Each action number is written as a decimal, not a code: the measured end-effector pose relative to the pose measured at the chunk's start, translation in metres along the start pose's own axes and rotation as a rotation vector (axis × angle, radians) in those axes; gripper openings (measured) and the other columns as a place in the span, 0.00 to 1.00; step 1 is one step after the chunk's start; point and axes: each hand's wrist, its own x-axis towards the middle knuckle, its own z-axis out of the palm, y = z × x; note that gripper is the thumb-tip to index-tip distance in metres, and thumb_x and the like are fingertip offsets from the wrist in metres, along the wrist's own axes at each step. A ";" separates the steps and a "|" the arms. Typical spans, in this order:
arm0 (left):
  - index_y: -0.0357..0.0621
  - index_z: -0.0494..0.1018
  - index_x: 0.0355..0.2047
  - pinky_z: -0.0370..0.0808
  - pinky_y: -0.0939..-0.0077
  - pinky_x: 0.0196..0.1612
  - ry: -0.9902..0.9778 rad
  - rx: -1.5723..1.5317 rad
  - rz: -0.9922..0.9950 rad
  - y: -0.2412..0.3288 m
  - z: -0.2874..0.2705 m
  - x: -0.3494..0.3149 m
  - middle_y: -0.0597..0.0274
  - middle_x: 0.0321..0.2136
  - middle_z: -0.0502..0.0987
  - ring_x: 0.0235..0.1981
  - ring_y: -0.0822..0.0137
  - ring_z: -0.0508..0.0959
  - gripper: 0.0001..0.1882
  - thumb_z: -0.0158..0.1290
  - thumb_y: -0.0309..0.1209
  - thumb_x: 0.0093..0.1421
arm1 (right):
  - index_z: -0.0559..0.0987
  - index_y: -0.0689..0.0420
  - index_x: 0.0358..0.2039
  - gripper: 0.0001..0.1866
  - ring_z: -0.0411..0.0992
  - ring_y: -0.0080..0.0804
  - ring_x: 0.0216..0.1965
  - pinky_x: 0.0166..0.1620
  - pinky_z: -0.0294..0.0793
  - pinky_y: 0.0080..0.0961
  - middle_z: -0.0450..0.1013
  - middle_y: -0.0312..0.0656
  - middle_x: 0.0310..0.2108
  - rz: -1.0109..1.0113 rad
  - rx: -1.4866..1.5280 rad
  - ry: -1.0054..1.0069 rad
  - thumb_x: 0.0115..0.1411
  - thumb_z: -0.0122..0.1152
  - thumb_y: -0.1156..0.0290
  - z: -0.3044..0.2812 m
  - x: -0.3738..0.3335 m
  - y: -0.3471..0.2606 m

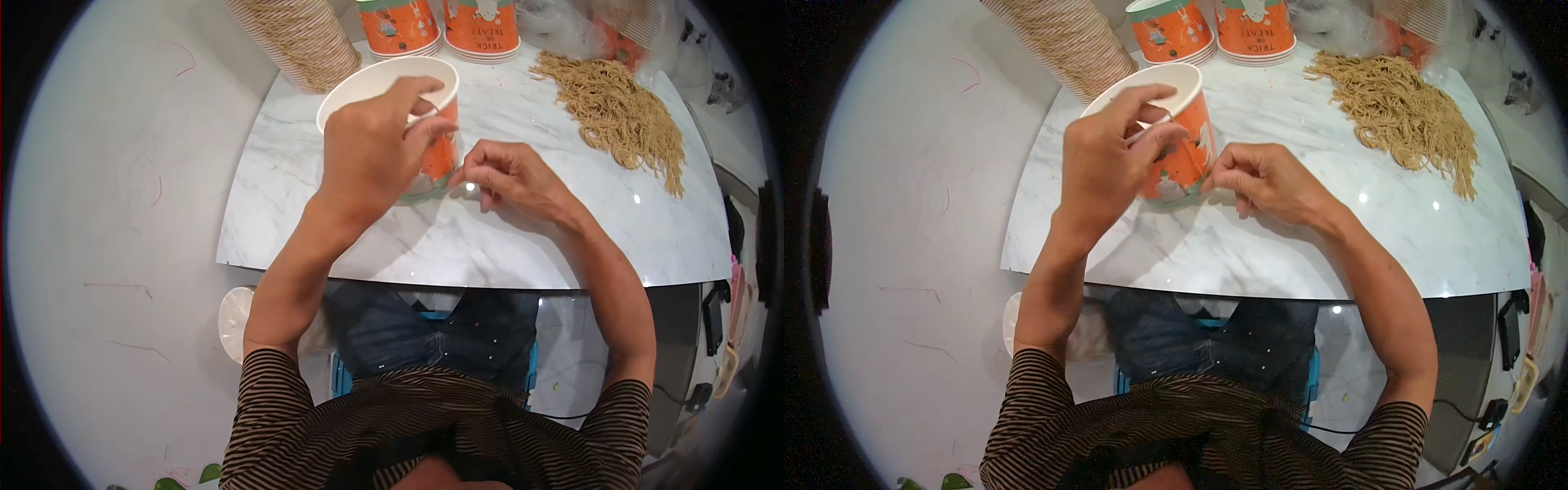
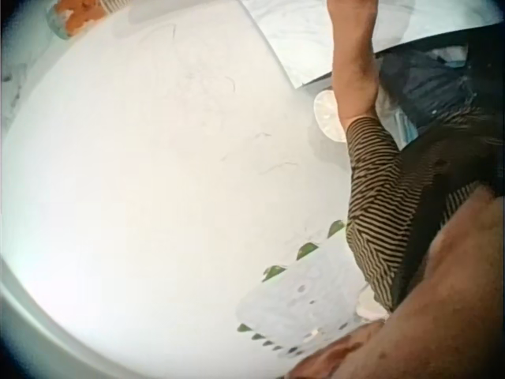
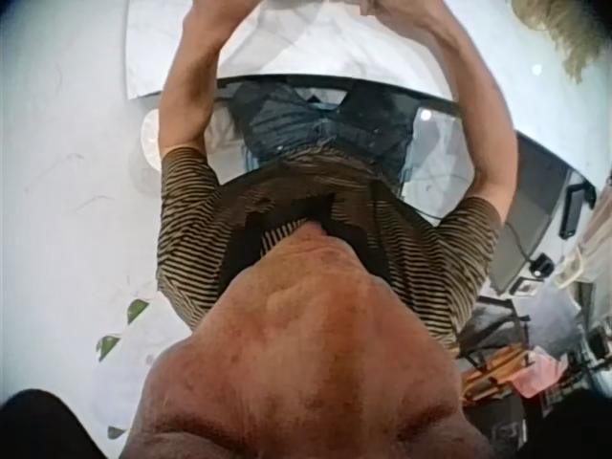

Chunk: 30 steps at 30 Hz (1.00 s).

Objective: Tying thin strings to the rims of paper cups at a workstation.

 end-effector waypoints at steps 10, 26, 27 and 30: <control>0.42 0.81 0.39 0.80 0.68 0.34 -0.049 0.229 0.029 -0.028 -0.034 -0.030 0.57 0.30 0.84 0.30 0.56 0.84 0.08 0.63 0.26 0.59 | 0.83 0.63 0.34 0.06 0.71 0.18 0.25 0.28 0.73 0.18 0.77 0.34 0.29 -0.055 -0.112 0.237 0.65 0.66 0.73 -0.032 -0.007 -0.007; 0.37 0.80 0.36 0.78 0.60 0.47 -0.045 0.132 0.094 -0.109 -0.092 -0.072 0.55 0.38 0.82 0.43 0.51 0.81 0.09 0.58 0.15 0.55 | 0.80 0.63 0.36 0.08 0.73 0.22 0.20 0.23 0.73 0.19 0.79 0.41 0.24 0.197 -0.250 0.132 0.68 0.61 0.70 -0.059 -0.037 -0.044; 0.38 0.80 0.37 0.78 0.60 0.48 -0.012 0.152 0.111 -0.115 -0.094 -0.073 0.54 0.39 0.82 0.43 0.51 0.81 0.10 0.58 0.15 0.55 | 0.80 0.63 0.36 0.08 0.73 0.22 0.20 0.23 0.73 0.19 0.79 0.41 0.24 0.200 -0.258 0.133 0.68 0.61 0.70 -0.054 -0.043 -0.048; 0.39 0.79 0.37 0.79 0.62 0.49 0.168 0.238 0.133 -0.115 -0.091 -0.076 0.53 0.41 0.82 0.45 0.50 0.81 0.11 0.57 0.14 0.54 | 0.76 0.64 0.44 0.08 0.70 0.24 0.15 0.17 0.70 0.19 0.77 0.45 0.23 0.041 -0.089 0.130 0.66 0.58 0.75 -0.033 -0.059 -0.066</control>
